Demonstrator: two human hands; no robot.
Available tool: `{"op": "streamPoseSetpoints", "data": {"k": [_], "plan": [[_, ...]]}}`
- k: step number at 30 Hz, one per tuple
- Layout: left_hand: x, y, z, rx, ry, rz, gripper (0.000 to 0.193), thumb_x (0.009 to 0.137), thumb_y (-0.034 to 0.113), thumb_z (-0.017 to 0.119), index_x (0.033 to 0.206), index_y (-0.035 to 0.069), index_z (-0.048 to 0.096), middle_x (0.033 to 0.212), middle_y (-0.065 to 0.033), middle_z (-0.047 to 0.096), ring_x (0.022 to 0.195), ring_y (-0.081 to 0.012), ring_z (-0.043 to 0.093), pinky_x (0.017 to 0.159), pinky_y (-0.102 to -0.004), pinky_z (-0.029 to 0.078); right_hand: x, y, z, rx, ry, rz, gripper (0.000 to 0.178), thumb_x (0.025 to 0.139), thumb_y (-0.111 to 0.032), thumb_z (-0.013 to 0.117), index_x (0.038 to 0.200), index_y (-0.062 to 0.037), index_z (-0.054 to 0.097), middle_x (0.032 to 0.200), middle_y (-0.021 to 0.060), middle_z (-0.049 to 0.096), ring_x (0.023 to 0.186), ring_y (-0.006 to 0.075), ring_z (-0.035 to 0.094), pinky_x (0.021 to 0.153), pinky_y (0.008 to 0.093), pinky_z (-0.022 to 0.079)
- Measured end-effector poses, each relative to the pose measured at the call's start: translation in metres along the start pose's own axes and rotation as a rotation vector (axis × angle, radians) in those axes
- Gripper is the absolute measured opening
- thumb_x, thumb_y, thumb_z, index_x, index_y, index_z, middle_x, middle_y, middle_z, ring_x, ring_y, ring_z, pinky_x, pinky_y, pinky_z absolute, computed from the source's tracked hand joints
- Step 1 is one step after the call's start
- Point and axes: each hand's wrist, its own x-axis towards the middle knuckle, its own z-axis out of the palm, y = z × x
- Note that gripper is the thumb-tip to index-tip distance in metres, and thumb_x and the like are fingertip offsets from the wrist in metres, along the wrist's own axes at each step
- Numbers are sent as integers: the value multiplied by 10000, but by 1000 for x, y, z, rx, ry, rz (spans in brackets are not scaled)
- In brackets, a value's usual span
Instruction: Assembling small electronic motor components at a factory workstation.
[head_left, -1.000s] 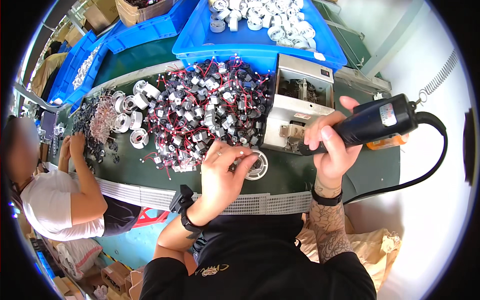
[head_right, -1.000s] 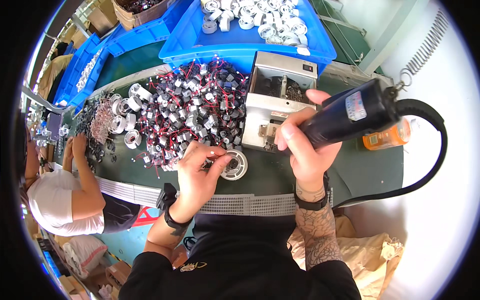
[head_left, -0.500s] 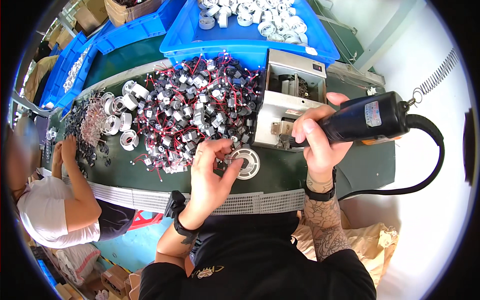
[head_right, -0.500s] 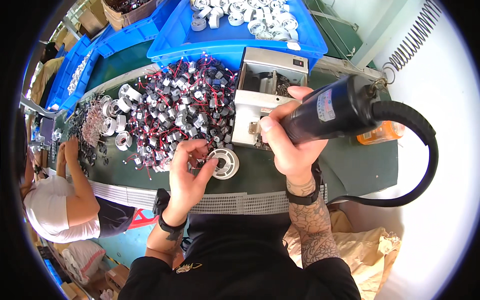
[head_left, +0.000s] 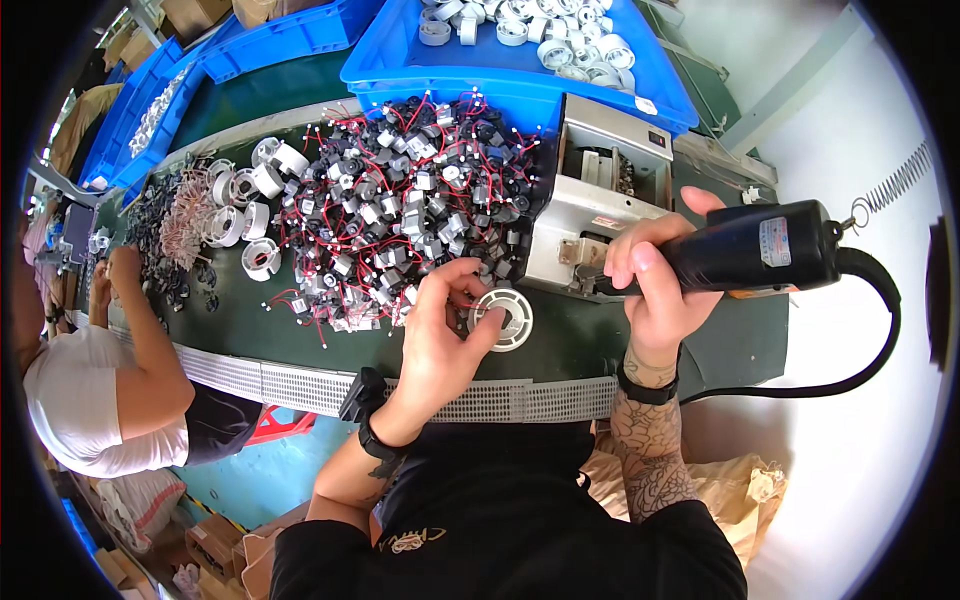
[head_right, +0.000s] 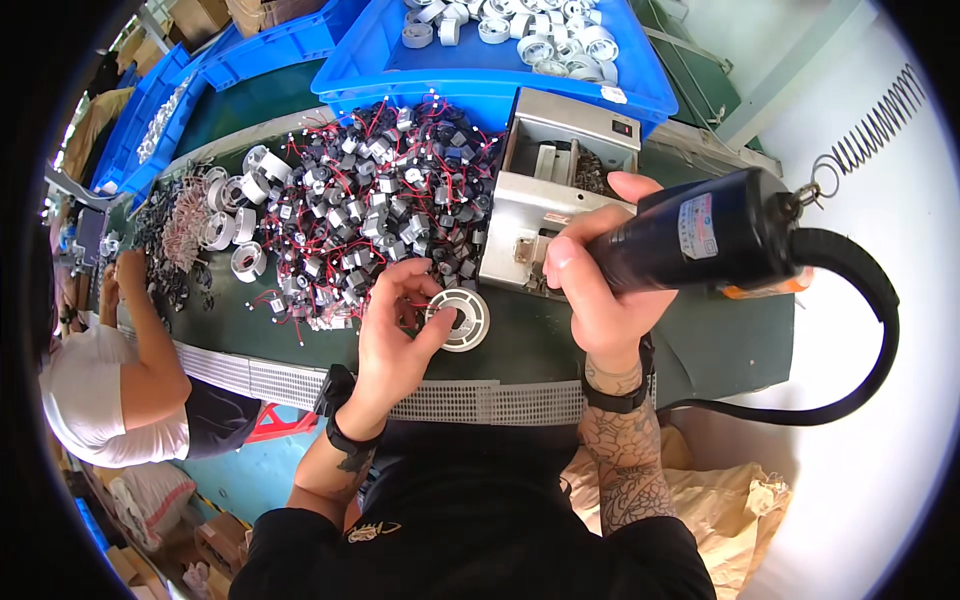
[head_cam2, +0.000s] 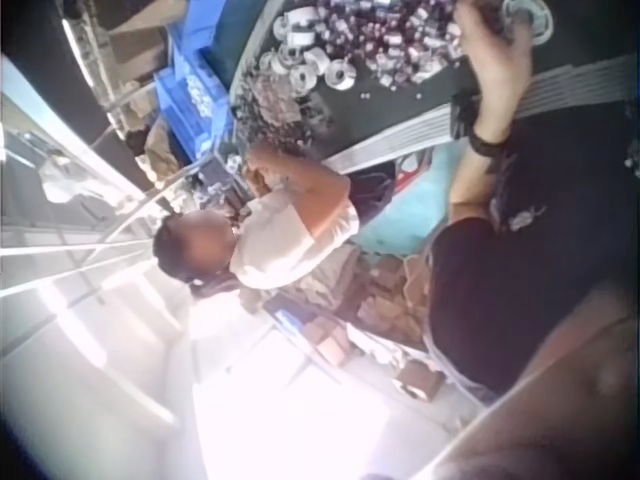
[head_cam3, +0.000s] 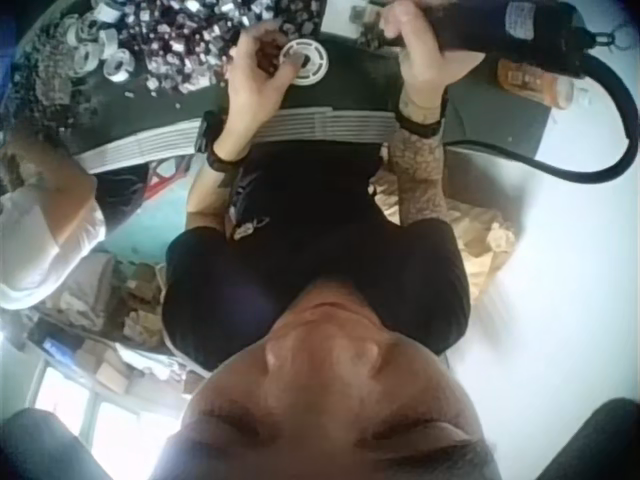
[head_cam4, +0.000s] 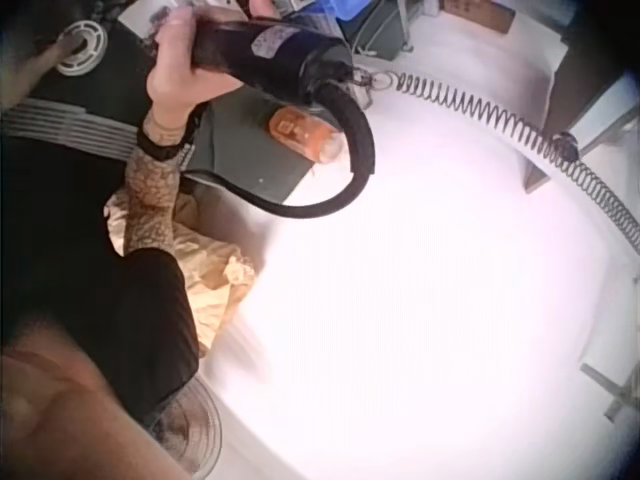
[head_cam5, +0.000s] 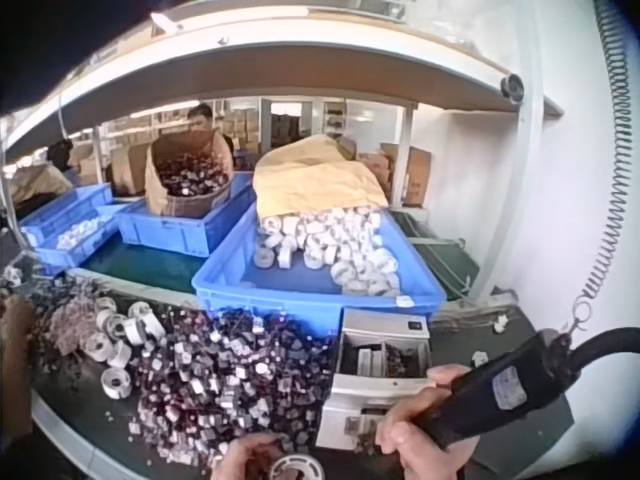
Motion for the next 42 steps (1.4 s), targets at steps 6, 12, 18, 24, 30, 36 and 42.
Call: {"op": "streamPoseSetpoints", "data": {"k": [6, 12, 18, 24, 30, 36, 42], "plan": [[0, 1, 0, 11, 4, -1, 529, 793, 23, 762, 1273, 43, 541, 969, -18, 638, 812, -115, 533, 666, -254, 435, 2, 5, 1, 37, 2, 9, 557, 815, 101, 634, 1314, 54, 391, 747, 111, 637, 570, 152, 573, 543, 290, 481], [1, 2, 0, -3, 9, -7, 534, 795, 26, 763, 1279, 45, 538, 959, -30, 632, 818, -130, 544, 683, -267, 458, -1, -3, 4, 78, -44, 113, 594, 806, 109, 627, 1338, 45, 372, 734, 112, 627, 549, 153, 562, 532, 291, 477], [0, 0, 1, 20, 2, 35, 543, 789, 30, 765, 1280, 51, 536, 967, -65, 621, 817, -172, 572, 710, -310, 504, -6, -33, 32, 137, -192, 94, 724, 848, -37, 638, 1457, 10, 250, 699, 81, 527, 515, 174, 524, 482, 325, 461], [0, 1, 0, 41, 16, 35, 535, 789, 34, 763, 1274, 49, 540, 961, -70, 625, 818, -185, 578, 722, -322, 511, -4, -15, 43, -9, -410, 44, 721, 853, 2, 642, 1455, -8, 246, 685, 90, 526, 515, 193, 518, 493, 337, 466], [1, -1, 0, 28, 14, 49, 533, 780, 26, 759, 1265, 35, 540, 956, -75, 624, 810, -198, 577, 726, -334, 510, -8, 2, 44, -97, -469, 5, 608, 859, 43, 609, 1377, -12, 297, 658, 99, 536, 519, 186, 512, 507, 334, 467], [0, -2, 0, 39, 24, 79, 528, 778, 19, 756, 1261, 28, 541, 953, -79, 624, 814, -201, 582, 733, -337, 511, -12, 5, 47, -58, -456, 49, 630, 848, 58, 604, 1385, -4, 281, 684, 103, 548, 533, 182, 519, 508, 321, 461], [-3, 0, 1, 31, 30, 72, 526, 781, 7, 752, 1262, 21, 540, 955, -82, 626, 835, -203, 591, 745, -335, 514, -15, 3, 52, 0, -429, 77, 657, 835, 76, 599, 1394, 6, 261, 715, 107, 563, 549, 177, 528, 509, 306, 454]]}}
